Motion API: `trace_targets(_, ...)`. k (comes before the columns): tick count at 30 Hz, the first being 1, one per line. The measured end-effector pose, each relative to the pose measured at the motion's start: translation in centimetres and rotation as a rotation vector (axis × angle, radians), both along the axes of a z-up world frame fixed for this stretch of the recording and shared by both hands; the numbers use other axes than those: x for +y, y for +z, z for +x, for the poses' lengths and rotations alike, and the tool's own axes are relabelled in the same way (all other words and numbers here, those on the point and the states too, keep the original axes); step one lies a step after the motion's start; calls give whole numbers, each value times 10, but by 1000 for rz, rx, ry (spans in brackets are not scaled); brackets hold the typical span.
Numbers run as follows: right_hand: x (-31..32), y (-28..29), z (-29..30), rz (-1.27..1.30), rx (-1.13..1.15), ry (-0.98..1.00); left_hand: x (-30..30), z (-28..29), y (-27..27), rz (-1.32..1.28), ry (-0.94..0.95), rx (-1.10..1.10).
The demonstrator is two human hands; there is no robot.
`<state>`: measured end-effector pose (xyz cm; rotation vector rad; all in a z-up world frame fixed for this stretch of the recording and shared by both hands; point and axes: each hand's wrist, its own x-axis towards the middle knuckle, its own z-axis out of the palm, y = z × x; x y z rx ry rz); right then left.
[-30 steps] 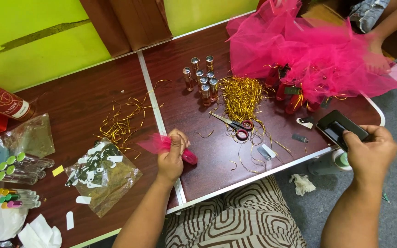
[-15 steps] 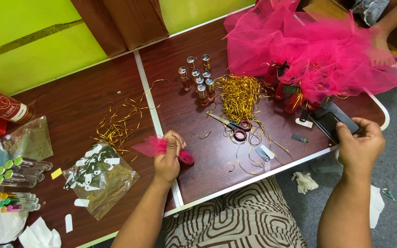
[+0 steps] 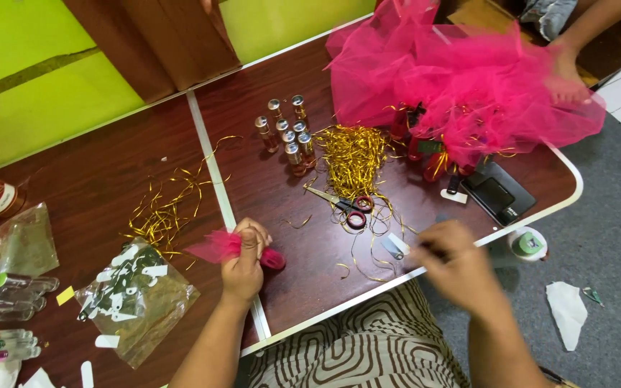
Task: The person wraps a small cylindrical container with pink tulle fabric, gathers the fabric at the top, and secures it with a gold twist tie. They then use scissors to trim the excess tie and adjust the wrapped item.
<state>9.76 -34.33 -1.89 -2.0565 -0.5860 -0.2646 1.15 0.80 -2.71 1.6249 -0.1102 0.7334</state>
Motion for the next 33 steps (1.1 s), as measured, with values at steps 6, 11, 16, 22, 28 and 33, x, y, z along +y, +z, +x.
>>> trace_targets(6, 22, -20, -8, -417, -29, 216, 4, 1, -5, -3, 6, -14)
trace_targets(11, 10, -9, 1, -179, 128, 144, 1, 1, -4, -8, 7, -8)
trace_targets(16, -4, -11, 13, 66, 154, -34, 0, 1, -7, -10, 2, -18)
trace_targets(22, 18, -3, 27, -268, -16, -125, -2, 1, -3, 4, -8, -32)
trace_targets(28, 25, -25, 37, -482, 12, -130, -2, 0, -2, -1, -10, -44)
trace_targets(33, 16, -12, 38, -224, 115, -163, -3, -1, 1, -5, -17, -40)
